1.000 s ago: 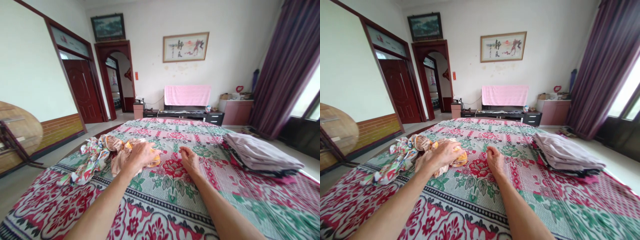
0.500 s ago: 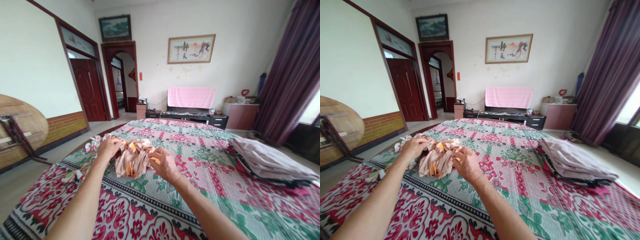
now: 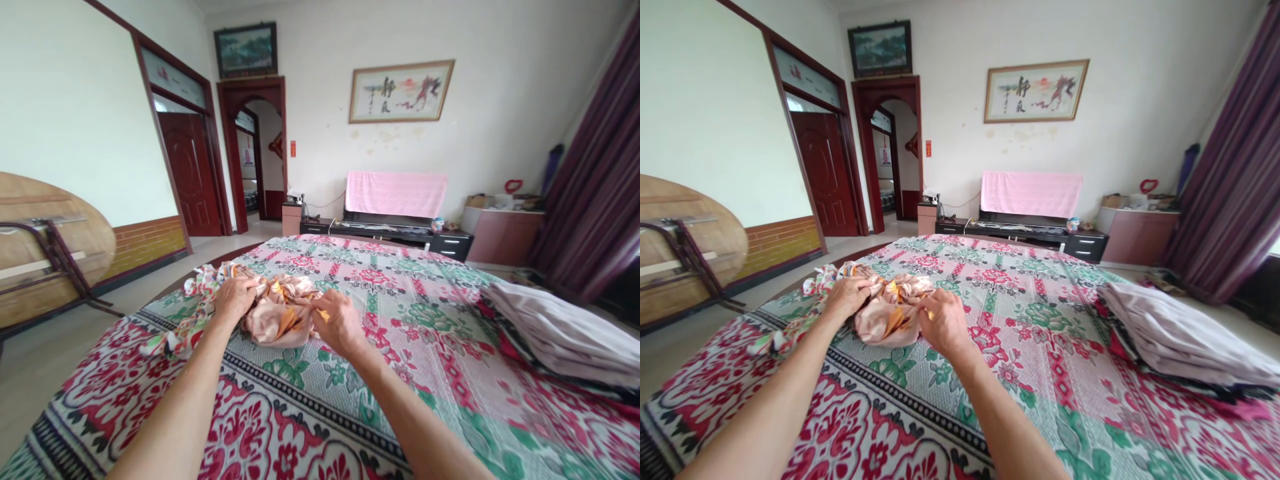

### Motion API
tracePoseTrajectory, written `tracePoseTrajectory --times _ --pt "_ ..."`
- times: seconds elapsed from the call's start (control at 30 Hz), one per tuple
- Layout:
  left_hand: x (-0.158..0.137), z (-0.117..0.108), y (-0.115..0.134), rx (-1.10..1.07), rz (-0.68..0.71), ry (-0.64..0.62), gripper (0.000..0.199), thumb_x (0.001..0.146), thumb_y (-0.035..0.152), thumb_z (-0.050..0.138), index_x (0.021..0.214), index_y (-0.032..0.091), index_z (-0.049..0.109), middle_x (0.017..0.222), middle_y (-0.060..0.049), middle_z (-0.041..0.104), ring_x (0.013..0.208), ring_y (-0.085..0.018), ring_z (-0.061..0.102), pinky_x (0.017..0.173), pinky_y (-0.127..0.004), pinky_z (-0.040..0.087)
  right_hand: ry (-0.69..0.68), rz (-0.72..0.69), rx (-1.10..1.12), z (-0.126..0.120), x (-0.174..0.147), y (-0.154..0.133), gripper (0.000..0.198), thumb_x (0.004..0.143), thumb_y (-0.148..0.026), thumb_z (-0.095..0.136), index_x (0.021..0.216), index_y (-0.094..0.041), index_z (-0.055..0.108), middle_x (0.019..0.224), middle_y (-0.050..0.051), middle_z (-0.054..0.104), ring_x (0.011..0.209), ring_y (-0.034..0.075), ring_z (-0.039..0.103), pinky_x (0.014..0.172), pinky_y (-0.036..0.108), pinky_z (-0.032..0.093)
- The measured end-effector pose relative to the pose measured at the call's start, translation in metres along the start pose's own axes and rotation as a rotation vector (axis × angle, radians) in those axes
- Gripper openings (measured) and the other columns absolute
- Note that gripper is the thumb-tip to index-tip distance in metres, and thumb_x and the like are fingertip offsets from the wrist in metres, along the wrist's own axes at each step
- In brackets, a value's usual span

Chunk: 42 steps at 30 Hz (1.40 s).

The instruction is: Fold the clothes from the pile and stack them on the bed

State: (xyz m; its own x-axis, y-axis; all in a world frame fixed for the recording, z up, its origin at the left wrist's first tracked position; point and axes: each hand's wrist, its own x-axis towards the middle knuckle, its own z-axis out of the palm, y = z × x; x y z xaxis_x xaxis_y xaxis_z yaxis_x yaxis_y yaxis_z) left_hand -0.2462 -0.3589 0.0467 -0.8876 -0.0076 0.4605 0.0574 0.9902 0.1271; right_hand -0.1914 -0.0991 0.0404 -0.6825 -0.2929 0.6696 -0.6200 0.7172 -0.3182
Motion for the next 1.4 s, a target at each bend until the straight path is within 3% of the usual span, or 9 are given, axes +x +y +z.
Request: tracePoseTrajectory --times 0.2,0.43,0.57,0.67,0.77,0.9,1.03,1.2,1.4 --pt "0.000 -0.009 0.043 -0.144 0.110 -0.006 0.037 0.083 0.022 0.041 0.097 0.023 0.075 0.109 -0.002 0.072 0.102 -0.019 0.063 0.091 -0.027 0.045 0.190 0.488 0.181 -0.050 0.014 0.052 0.024 0.071 -0.030 0.054 0.078 -0.022 0.076 0.069 0.001 0.069 0.067 0.017 0.060 0.065 0.025 0.044" --pt "-0.008 -0.005 0.069 -0.141 0.212 -0.103 0.035 0.083 0.018 0.042 0.095 0.022 0.075 0.107 -0.005 0.072 0.100 -0.021 0.064 0.092 -0.031 0.044 0.542 0.813 0.109 -0.087 -0.004 0.108 0.040 0.067 -0.040 0.054 0.088 -0.016 0.078 0.069 0.005 0.071 0.064 0.021 0.061 0.061 0.029 0.044" --pt "-0.013 -0.002 0.077 -0.095 0.216 -0.124 0.035 0.083 0.020 0.042 0.094 0.024 0.075 0.100 -0.005 0.074 0.095 -0.021 0.066 0.088 -0.032 0.045 0.388 0.901 -0.009 -0.094 -0.010 0.125 0.035 0.065 -0.039 0.057 0.085 -0.019 0.078 0.060 0.003 0.068 0.059 0.021 0.059 0.059 0.029 0.042" --pt "-0.017 0.002 0.083 -0.075 0.254 -0.138 0.035 0.083 0.019 0.042 0.094 0.024 0.075 0.100 -0.004 0.074 0.094 -0.020 0.065 0.087 -0.030 0.045 0.257 0.878 -0.078 -0.090 -0.008 0.123 0.031 0.067 -0.034 0.055 0.084 -0.022 0.078 0.061 0.002 0.068 0.060 0.019 0.059 0.060 0.028 0.042" --pt "-0.018 0.007 0.086 -0.051 0.298 -0.175 0.034 0.081 0.019 0.042 0.091 0.023 0.075 0.098 -0.005 0.074 0.094 -0.020 0.065 0.087 -0.029 0.044 0.226 0.811 -0.105 -0.082 -0.007 0.109 0.031 0.072 -0.032 0.053 0.091 -0.023 0.076 0.074 0.003 0.071 0.069 0.019 0.061 0.064 0.027 0.043" --pt "-0.017 0.012 0.087 -0.034 0.326 -0.184 0.036 0.082 0.022 0.040 0.089 0.024 0.076 0.096 -0.005 0.074 0.093 -0.021 0.065 0.086 -0.029 0.044 0.166 0.533 -0.061 -0.071 -0.022 0.080 0.026 0.081 -0.032 0.049 0.085 -0.023 0.073 0.084 0.003 0.071 0.078 0.016 0.061 0.074 0.026 0.042" --pt "-0.015 0.014 0.088 -0.002 0.352 -0.175 0.037 0.082 0.025 0.039 0.088 0.023 0.075 0.098 -0.007 0.074 0.094 -0.023 0.065 0.086 -0.031 0.044 0.020 0.336 -0.192 -0.072 -0.048 0.059 0.022 0.082 -0.038 0.055 0.080 -0.022 0.070 0.088 0.004 0.067 0.088 0.018 0.056 0.084 0.033 0.037" --pt "-0.012 0.019 0.086 0.016 0.391 -0.184 0.040 0.083 0.026 0.036 0.092 0.022 0.074 0.101 -0.008 0.073 0.095 -0.026 0.065 0.086 -0.034 0.044 -0.103 0.315 -0.230 -0.073 -0.076 0.060 0.042 0.079 -0.057 0.058 0.099 -0.022 0.067 0.107 0.008 0.064 0.103 0.024 0.052 0.091 0.041 0.032" --pt "-0.011 0.021 0.086 0.024 0.410 -0.193 0.040 0.082 0.023 0.036 0.094 0.021 0.075 0.104 -0.009 0.072 0.098 -0.027 0.065 0.089 -0.036 0.044 -0.104 0.326 -0.245 -0.061 -0.088 0.073 0.028 0.082 -0.024 0.054 0.106 -0.028 0.068 0.110 0.004 0.066 0.104 0.022 0.055 0.088 0.037 0.033"
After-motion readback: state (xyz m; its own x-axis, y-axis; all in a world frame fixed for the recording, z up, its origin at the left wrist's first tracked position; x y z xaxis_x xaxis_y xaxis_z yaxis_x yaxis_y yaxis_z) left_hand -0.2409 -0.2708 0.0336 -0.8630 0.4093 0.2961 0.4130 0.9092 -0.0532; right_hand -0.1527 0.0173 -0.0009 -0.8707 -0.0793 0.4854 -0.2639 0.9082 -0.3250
